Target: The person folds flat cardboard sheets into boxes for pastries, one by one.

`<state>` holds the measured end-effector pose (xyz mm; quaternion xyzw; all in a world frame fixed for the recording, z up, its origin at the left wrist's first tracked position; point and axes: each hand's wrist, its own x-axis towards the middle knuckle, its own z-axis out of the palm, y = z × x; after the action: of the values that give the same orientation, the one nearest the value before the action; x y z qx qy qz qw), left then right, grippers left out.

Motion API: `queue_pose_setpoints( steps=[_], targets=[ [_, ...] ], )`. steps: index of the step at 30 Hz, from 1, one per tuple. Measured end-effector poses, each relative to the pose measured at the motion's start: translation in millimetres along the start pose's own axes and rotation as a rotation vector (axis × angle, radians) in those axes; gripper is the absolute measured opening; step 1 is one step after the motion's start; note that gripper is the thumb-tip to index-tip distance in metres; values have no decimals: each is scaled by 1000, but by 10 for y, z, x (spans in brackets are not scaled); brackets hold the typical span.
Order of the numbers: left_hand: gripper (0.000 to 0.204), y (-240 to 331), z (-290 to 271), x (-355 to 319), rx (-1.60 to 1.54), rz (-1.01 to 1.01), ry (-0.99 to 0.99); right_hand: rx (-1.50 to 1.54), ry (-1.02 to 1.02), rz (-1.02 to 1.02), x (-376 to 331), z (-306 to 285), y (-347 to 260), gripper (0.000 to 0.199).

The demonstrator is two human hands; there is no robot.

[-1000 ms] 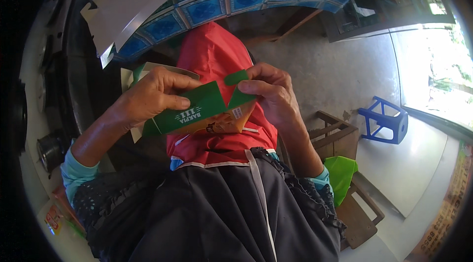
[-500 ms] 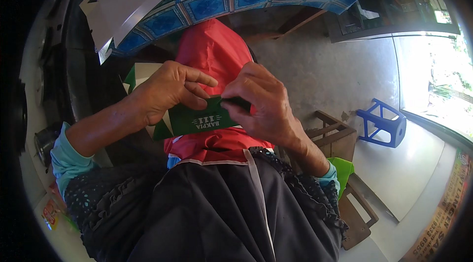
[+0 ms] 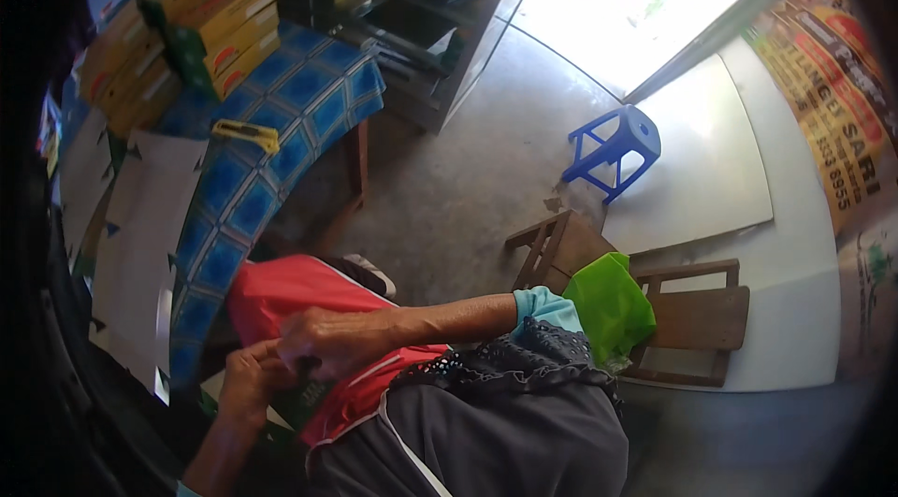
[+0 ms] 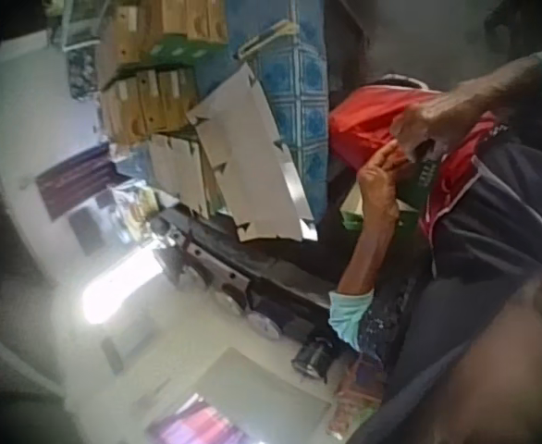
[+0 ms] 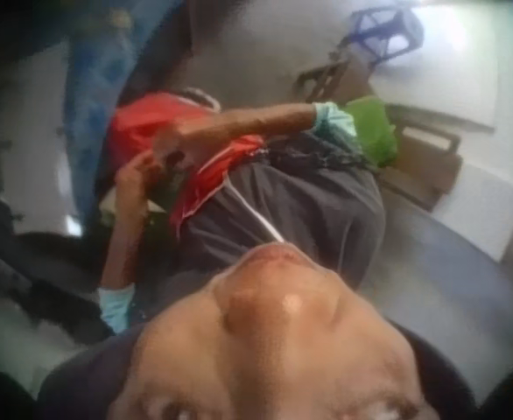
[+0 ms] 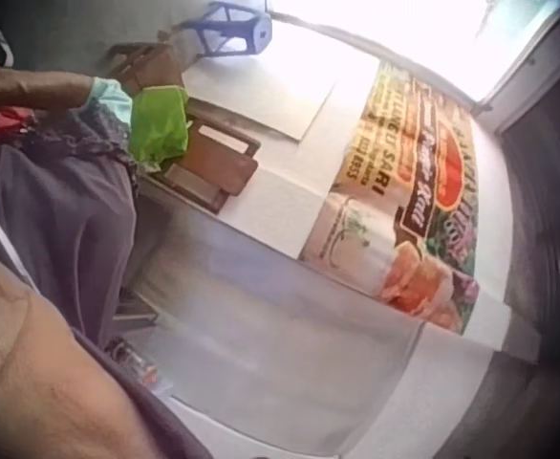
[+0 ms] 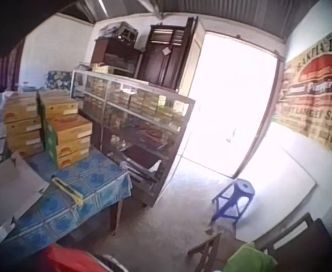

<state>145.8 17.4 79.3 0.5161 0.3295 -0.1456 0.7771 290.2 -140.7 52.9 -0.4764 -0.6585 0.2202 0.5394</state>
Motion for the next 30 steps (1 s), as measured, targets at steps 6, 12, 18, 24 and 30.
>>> queue_pose_setpoints(
  steps=[6, 12, 18, 24, 30],
  targets=[
    [50, 49, 40, -51, -58, -76, -64, -126, 24, 30, -44, -16, -39, 15],
    [46, -16, 10, -91, -31, -118, -124, 170, -86, 107, -17, 17, -95, 17],
    [45, -69, 33, -77, -94, -69, -85, -114, -84, -8, -7, 28, -88, 21],
    [42, -77, 35, -55, -76, -107, -47, -212, -48, -130, -35, 102, -5, 24],
    [45, -64, 57, -82, -74, -46, 4, -248, -142, -169, 21, 44, -51, 23]
  ],
)
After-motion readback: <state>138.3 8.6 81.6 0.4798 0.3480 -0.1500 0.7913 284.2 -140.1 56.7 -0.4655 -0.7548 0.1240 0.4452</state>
